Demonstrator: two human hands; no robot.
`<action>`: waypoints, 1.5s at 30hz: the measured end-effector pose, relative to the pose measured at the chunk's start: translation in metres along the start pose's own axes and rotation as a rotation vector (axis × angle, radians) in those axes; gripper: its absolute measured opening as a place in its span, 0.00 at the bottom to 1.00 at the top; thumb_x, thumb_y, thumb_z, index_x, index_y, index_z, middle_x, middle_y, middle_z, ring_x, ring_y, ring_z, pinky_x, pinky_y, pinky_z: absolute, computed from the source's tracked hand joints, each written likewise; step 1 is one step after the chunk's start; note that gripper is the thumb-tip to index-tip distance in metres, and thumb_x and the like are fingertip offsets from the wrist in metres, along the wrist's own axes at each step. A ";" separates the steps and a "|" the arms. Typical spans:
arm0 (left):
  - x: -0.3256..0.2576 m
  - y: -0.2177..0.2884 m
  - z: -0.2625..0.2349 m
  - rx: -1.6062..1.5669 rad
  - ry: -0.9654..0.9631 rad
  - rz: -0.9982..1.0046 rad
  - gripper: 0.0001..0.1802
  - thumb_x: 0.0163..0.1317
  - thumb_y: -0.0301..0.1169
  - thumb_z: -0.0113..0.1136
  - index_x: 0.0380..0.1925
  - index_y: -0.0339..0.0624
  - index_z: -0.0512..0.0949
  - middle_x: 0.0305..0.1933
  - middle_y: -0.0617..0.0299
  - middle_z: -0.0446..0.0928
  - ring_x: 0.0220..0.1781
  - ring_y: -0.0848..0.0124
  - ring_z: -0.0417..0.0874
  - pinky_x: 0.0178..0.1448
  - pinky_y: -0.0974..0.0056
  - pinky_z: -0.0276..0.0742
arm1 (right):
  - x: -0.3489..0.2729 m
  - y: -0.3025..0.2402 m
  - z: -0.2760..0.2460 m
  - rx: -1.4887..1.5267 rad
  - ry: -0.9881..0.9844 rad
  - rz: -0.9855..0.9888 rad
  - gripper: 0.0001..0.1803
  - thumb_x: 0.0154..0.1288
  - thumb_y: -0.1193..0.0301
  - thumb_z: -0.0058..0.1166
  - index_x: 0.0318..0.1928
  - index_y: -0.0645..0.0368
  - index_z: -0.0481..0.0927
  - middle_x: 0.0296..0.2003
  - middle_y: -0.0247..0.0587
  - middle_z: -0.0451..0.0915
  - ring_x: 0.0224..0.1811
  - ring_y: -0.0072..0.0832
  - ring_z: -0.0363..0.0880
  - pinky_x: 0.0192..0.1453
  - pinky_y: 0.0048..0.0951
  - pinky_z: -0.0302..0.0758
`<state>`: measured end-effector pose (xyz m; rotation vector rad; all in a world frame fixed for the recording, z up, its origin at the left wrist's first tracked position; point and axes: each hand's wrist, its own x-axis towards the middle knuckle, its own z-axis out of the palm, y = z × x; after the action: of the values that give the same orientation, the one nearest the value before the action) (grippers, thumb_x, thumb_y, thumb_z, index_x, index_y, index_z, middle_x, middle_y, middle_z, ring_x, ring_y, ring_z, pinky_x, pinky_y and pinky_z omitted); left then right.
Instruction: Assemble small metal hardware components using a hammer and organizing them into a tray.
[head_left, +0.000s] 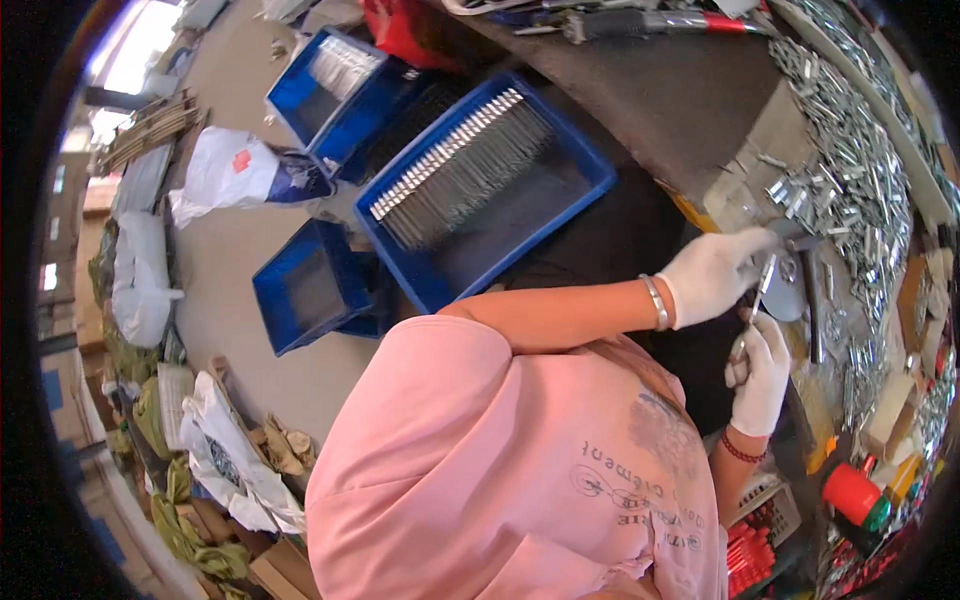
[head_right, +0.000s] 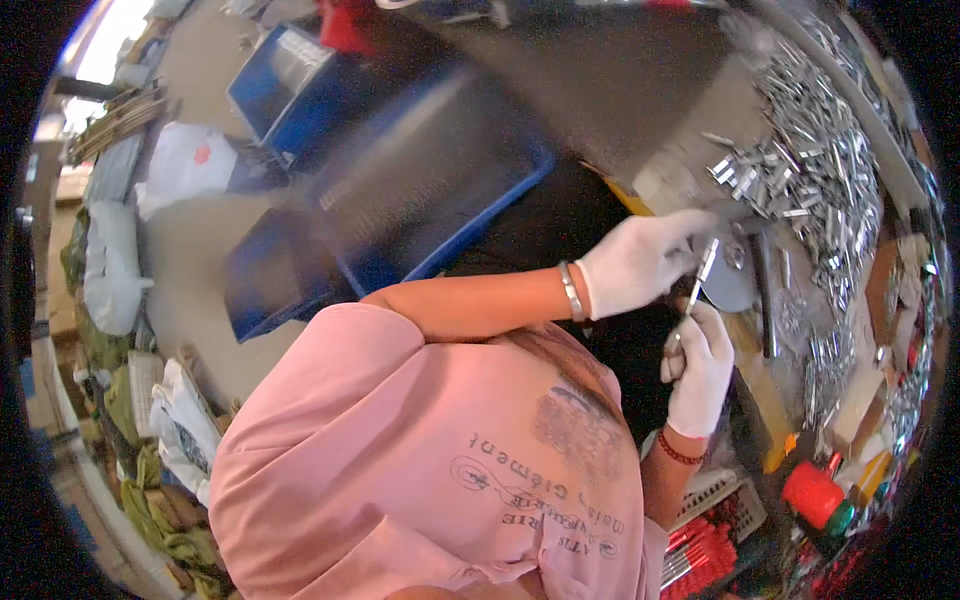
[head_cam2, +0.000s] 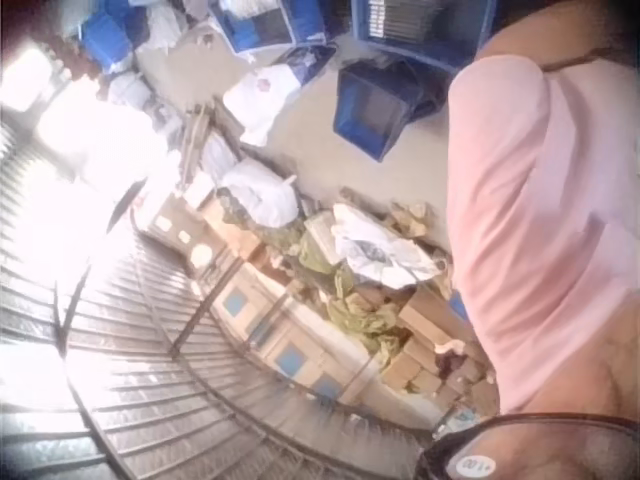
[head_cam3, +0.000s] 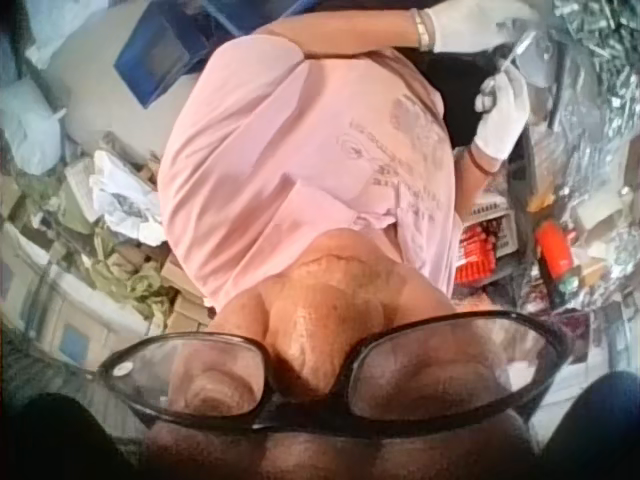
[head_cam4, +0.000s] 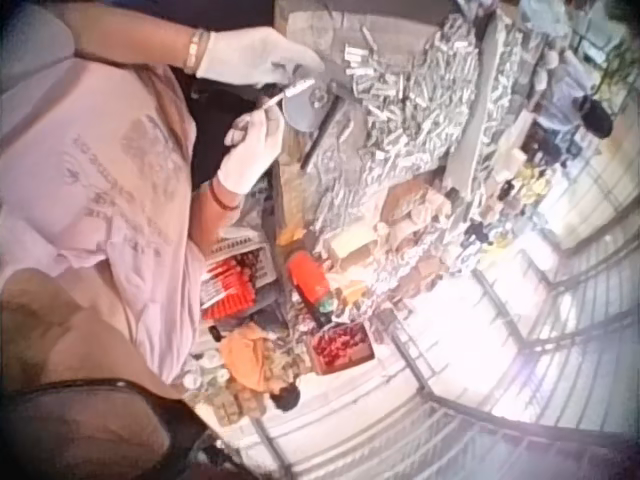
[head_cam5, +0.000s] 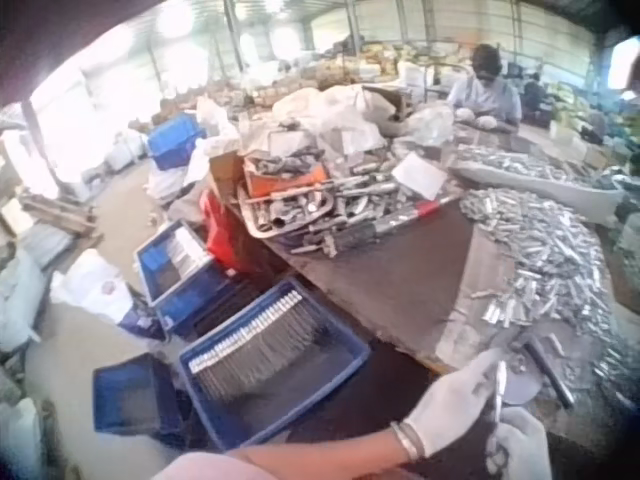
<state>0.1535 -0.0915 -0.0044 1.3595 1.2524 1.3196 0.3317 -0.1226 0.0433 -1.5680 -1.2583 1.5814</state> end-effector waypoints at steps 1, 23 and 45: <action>0.001 -0.007 0.004 -0.106 0.007 -0.054 0.24 0.70 0.23 0.60 0.66 0.40 0.77 0.35 0.54 0.84 0.32 0.72 0.86 0.38 0.62 0.85 | -0.004 -0.002 0.006 0.014 0.027 0.022 0.17 0.78 0.69 0.51 0.58 0.67 0.81 0.23 0.28 0.71 0.16 0.13 0.60 0.19 0.19 0.56; -0.031 0.012 -0.061 -0.318 0.076 -0.310 0.33 0.64 0.25 0.71 0.69 0.37 0.72 0.41 0.60 0.84 0.38 0.76 0.82 0.42 0.69 0.79 | -0.006 -0.001 0.045 -0.167 -0.164 -0.184 0.22 0.75 0.75 0.53 0.68 0.61 0.78 0.37 0.37 0.84 0.30 0.20 0.80 0.37 0.24 0.79; -0.246 -0.196 -0.402 0.625 1.015 -0.743 0.29 0.55 0.27 0.75 0.60 0.37 0.84 0.52 0.53 0.87 0.50 0.65 0.89 0.54 0.61 0.84 | 0.036 0.007 0.002 -0.035 0.133 -0.319 0.25 0.83 0.68 0.49 0.72 0.69 0.73 0.35 0.32 0.75 0.26 0.13 0.65 0.32 0.20 0.68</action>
<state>-0.2516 -0.3335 -0.1979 0.3490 2.6869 1.0795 0.3265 -0.0935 0.0214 -1.3863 -1.3883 1.2413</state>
